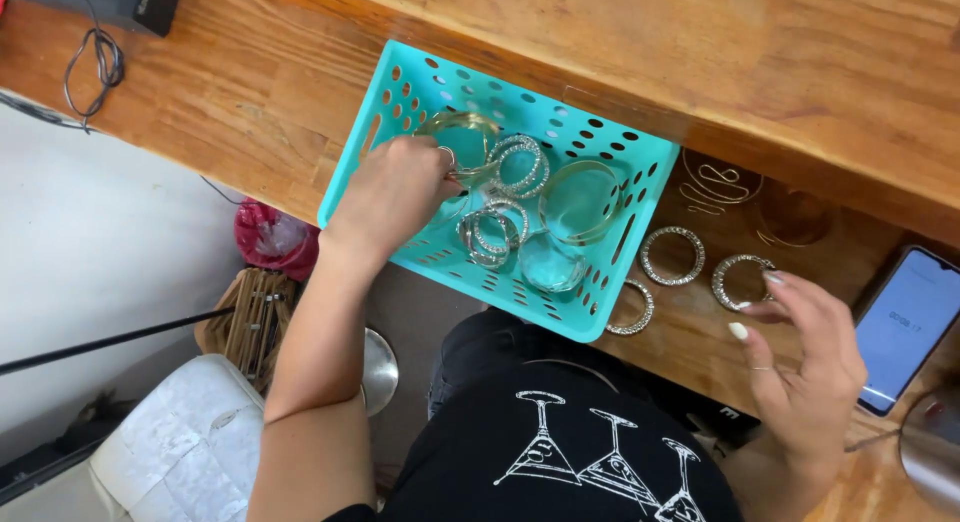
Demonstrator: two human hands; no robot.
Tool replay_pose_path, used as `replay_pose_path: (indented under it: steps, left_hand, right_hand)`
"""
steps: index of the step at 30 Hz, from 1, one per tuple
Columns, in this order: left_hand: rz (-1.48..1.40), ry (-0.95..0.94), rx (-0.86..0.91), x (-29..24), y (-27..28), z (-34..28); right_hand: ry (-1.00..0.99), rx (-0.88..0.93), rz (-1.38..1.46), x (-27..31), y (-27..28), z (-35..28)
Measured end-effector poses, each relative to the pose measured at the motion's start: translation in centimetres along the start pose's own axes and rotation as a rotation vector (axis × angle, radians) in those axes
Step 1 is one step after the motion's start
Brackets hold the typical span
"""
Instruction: Picking up various bracelets from a wooden counter and placing them into a blue plastic basket to organize them.
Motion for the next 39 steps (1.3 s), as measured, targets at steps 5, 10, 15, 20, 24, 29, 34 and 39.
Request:
replay_pose_path:
  steps: [5, 10, 15, 20, 24, 29, 34, 39]
  left_hand:
    - [0.212, 0.003, 0.040, 1.8, -4.8, 2.6]
    - [-0.053, 0.145, 0.179, 1.0, -1.2, 1.4]
    - [0.117, -0.008, -0.123, -3.0, 0.4, -1.7]
    - [-0.056, -0.487, -0.394, -10.4, 1.1, -4.3]
    - [-0.313, -0.724, -0.476, -14.5, -1.1, -5.7]
    - [-0.280, -0.723, -0.428, -16.2, -1.0, -5.9]
    - [-0.191, -0.679, -0.298, -17.6, -1.9, -6.2]
    - [-0.239, -0.645, -0.491, -18.1, -1.2, -6.5]
  right_hand:
    - [-0.033, 0.039, -0.047, -0.3, -1.4, -0.5]
    - [-0.103, 0.034, -0.194, -1.4, -2.3, -1.6]
    - [-0.222, -0.022, -0.176, -3.4, -3.0, -0.6]
    - [-0.247, -0.140, -0.247, -5.6, -5.3, 5.5]
    - [-0.450, 0.139, -0.310, -10.2, -8.1, 7.9]
    - [-0.124, 0.014, -0.355, -8.8, -7.3, 4.7]
    - [-0.050, -0.059, -0.243, 4.3, 0.9, 1.1]
    - [0.026, 0.016, -0.029, 6.9, 0.4, 0.4]
Point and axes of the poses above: each hand's wrist, its own z-axis towards the middle knuckle, its own y-axis out of the back of the hand, x = y × z, the point moved 1 cm from there along z, towards the middle knuckle, and after that the axes turned 3 degrees about -z, right-handed, at the moved point
